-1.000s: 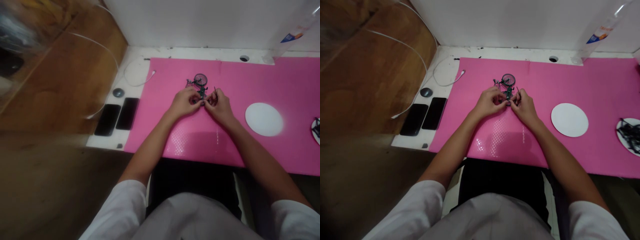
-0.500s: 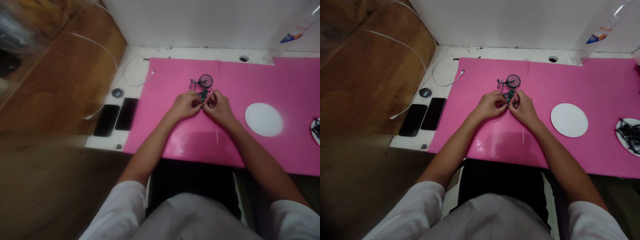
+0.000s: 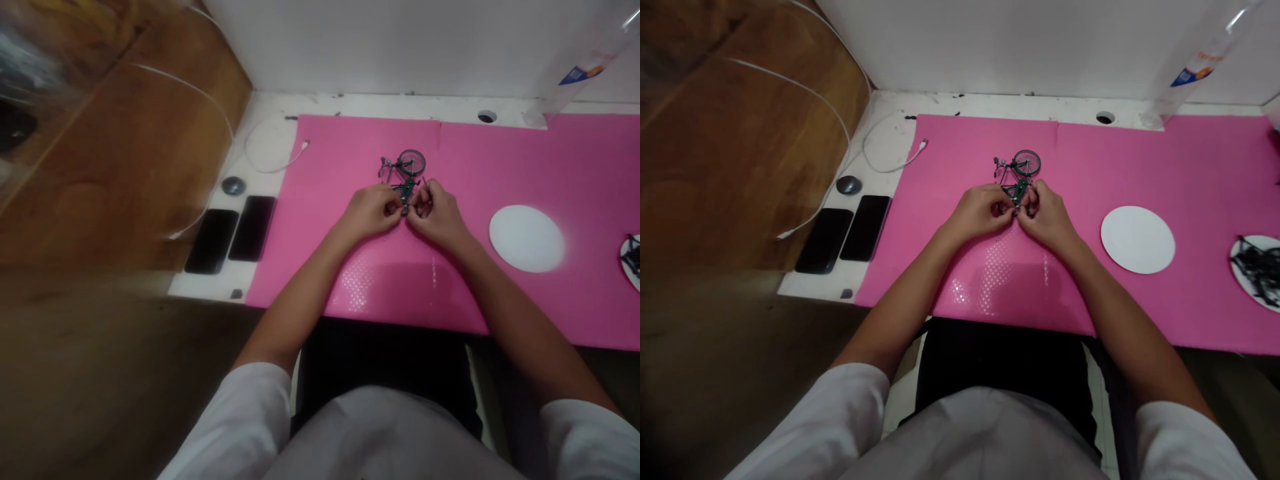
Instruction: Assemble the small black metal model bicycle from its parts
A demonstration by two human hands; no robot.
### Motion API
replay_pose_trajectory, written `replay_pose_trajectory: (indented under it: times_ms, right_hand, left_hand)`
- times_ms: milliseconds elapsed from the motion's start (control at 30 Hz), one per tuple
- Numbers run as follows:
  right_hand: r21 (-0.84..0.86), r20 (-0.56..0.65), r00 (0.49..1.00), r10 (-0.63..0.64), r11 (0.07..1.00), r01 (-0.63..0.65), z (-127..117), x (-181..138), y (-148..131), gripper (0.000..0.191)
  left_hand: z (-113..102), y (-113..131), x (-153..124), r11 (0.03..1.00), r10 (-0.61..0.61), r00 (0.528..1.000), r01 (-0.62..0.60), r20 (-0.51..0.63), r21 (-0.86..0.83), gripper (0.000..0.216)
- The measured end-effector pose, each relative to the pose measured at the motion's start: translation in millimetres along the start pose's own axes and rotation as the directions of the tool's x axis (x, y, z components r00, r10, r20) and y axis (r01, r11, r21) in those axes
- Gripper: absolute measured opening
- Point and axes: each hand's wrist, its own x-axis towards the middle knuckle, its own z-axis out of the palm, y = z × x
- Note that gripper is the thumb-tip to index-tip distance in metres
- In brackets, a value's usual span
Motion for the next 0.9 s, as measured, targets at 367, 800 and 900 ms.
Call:
replay_pose_trajectory:
  times_ms: [367, 800, 900]
  right_hand:
    - [-0.011, 0.005, 1.000, -0.007, 1.000, 0.007, 0.1, 0.7, 3.1, 0.045]
    - [0.004, 0.041, 0.999, 0.004, 1.000, -0.004, -4.2, 0.2, 0.8, 0.051]
    - [-0.010, 0.001, 1.000, 0.018, 1.000, -0.018, -7.5, -0.2, 0.7, 0.046]
  left_hand:
    - [0.9, -1.6, -0.9, 0.999, 0.014, 1.000, -0.015, -0.027, -0.032, 0.006]
    - [5.6, -6.6, 0.1, 0.993, 0.067, 0.997, -0.069, -0.029, -0.098, 0.006]
    - [5.1, -5.6, -0.1, 0.992, 0.071, 0.997, -0.073, -0.025, -0.101, 0.006]
